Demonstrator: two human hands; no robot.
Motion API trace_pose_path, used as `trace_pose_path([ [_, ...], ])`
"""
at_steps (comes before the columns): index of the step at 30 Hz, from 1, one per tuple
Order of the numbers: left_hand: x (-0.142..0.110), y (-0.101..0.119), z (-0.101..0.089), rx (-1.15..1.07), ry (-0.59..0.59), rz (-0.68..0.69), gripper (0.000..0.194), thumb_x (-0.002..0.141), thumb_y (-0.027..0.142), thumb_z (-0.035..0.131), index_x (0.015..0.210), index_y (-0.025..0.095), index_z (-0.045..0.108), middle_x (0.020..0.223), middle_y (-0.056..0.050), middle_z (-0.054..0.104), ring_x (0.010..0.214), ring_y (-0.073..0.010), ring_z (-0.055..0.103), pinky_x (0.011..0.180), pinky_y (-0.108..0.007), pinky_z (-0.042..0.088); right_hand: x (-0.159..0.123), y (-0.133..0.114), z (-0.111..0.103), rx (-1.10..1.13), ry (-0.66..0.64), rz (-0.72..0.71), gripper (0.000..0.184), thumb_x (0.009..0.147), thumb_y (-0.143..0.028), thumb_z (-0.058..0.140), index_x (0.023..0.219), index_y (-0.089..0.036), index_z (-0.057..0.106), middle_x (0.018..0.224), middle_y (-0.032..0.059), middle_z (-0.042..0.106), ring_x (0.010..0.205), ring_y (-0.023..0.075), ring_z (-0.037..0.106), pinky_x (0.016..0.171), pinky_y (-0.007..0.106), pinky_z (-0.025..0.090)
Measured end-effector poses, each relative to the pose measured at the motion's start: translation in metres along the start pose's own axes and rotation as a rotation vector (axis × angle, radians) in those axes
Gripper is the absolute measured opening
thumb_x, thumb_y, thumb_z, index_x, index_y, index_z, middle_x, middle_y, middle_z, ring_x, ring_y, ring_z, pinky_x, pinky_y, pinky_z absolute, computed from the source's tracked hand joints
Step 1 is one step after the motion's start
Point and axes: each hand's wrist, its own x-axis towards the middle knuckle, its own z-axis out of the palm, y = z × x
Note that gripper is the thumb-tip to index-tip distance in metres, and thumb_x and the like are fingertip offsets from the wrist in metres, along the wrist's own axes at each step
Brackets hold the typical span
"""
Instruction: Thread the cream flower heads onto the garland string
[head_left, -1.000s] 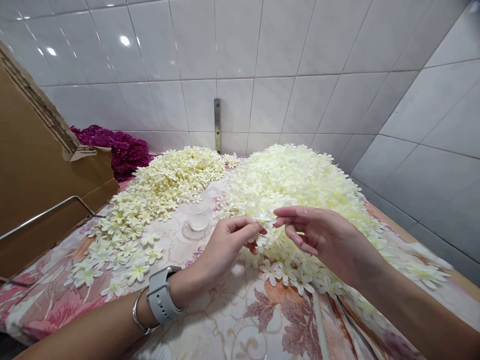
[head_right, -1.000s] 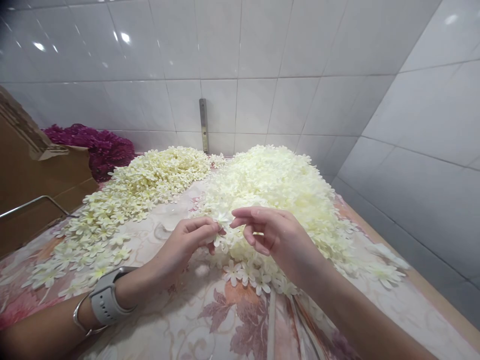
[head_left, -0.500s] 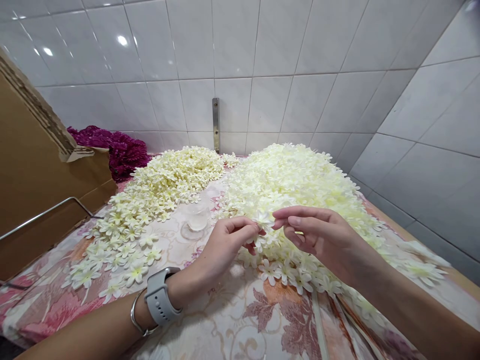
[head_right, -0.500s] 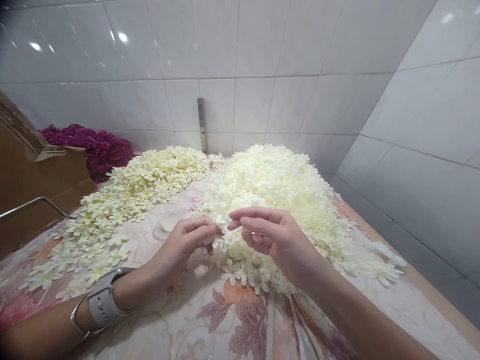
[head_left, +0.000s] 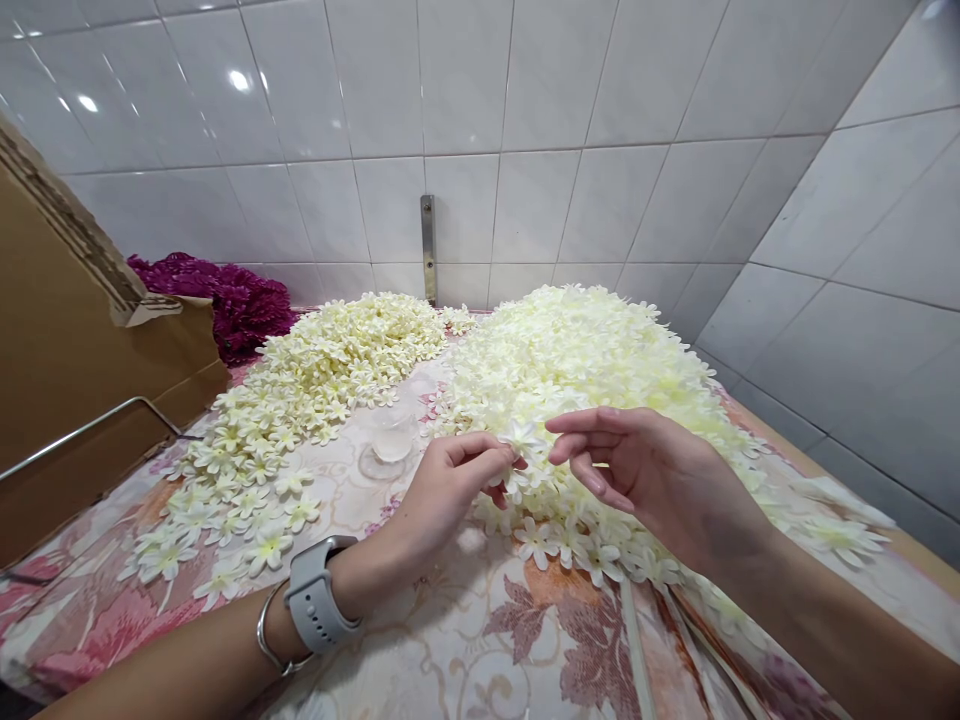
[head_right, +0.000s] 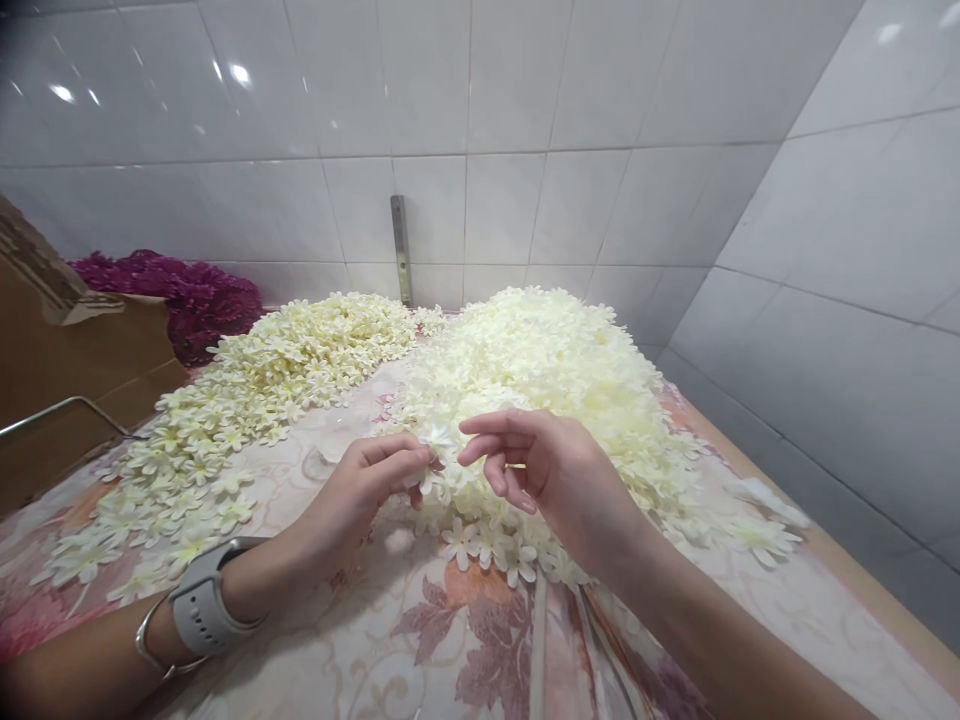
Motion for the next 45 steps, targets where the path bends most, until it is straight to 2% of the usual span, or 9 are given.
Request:
trace_pose_path([
  [3,0.001,0.000,0.000,0.002,0.000,0.003,0.020,0.078,0.028,0.056,0.062,0.017,0.058,0.060,0.003,0.048,0.062,-0.0116,0.043,0.061,-0.026,0.035,0.000,0.000,0.000,-0.010,-0.021,-0.016,0.029,0.077,-0.032,0.050,0.085,-0.017,0.074,0.077,0.0090,0.069,0.047,0.0104,0.044,0.039,0.023,0.028],
  [11,0.000,-0.001,-0.001,-0.005,-0.005,0.006,0.020,0.078,0.028,0.057,0.062,0.017,0.059,0.060,0.003,0.049,0.061,-0.0110,0.044,0.060,-0.025,0.036,0.001,0.000,0.000,0.027,-0.025,-0.026,0.026,0.076,-0.037,0.055,0.077,-0.017,0.073,0.072,0.0073,0.067,0.047,0.0086,0.044,0.038,0.022,0.027],
  [16,-0.001,0.003,0.001,0.035,-0.003,0.013,0.021,0.078,0.027,0.057,0.060,0.016,0.058,0.059,0.003,0.051,0.059,-0.0105,0.046,0.060,-0.024,0.036,0.002,0.006,-0.002,-0.079,0.047,-0.071,0.022,0.071,-0.035,0.071,0.090,-0.024,0.069,0.084,0.0023,0.065,0.061,0.0092,0.052,0.049,0.020,0.040],
  [19,-0.001,0.006,0.003,0.081,-0.022,0.045,0.022,0.077,0.028,0.058,0.059,0.016,0.059,0.058,0.003,0.052,0.057,-0.0103,0.048,0.059,-0.024,0.036,0.001,0.010,-0.001,-0.149,-0.017,-0.084,0.031,0.070,-0.031,0.075,0.098,-0.028,0.064,0.084,-0.0004,0.065,0.073,0.0118,0.059,0.062,0.022,0.046],
  [21,-0.002,0.007,0.004,0.091,-0.003,0.057,0.020,0.077,0.028,0.059,0.061,0.016,0.061,0.058,0.003,0.053,0.057,-0.0099,0.048,0.058,-0.023,0.037,0.000,0.012,0.000,-0.171,-0.024,-0.071,0.030,0.069,-0.030,0.075,0.096,-0.026,0.062,0.076,-0.0016,0.065,0.072,0.0124,0.061,0.066,0.024,0.048],
  [25,-0.002,0.008,0.004,0.075,0.125,0.057,0.015,0.074,0.030,0.066,0.068,0.016,0.065,0.067,0.002,0.059,0.060,-0.0099,0.051,0.058,-0.022,0.039,0.001,0.013,0.001,-0.204,0.062,-0.110,0.032,0.065,-0.029,0.078,0.090,-0.023,0.059,0.068,-0.0020,0.066,0.066,0.0129,0.061,0.062,0.024,0.047],
  [27,-0.003,0.007,0.003,0.079,0.150,0.076,0.014,0.073,0.031,0.068,0.069,0.017,0.067,0.071,0.001,0.062,0.064,-0.0106,0.053,0.059,-0.021,0.040,0.001,0.013,0.002,-0.221,0.093,-0.146,0.033,0.064,-0.030,0.078,0.088,-0.022,0.056,0.068,-0.0016,0.067,0.065,0.0131,0.060,0.059,0.024,0.046],
  [33,-0.001,0.004,0.004,0.084,0.045,0.066,0.014,0.072,0.030,0.070,0.071,0.017,0.071,0.072,-0.001,0.065,0.064,-0.0112,0.054,0.057,-0.021,0.040,0.000,0.016,0.005,-0.264,0.077,-0.187,0.032,0.067,-0.032,0.077,0.083,-0.022,0.050,0.070,-0.0018,0.066,0.068,0.0135,0.062,0.061,0.024,0.047],
  [45,-0.001,0.007,0.002,0.113,0.026,0.039,0.013,0.075,0.027,0.065,0.069,0.016,0.069,0.063,0.002,0.059,0.060,-0.0101,0.050,0.059,-0.022,0.038,-0.002,0.019,0.005,-0.255,0.028,-0.145,0.034,0.068,-0.034,0.077,0.082,-0.023,0.048,0.072,-0.0035,0.066,0.067,0.0120,0.061,0.058,0.022,0.048],
])
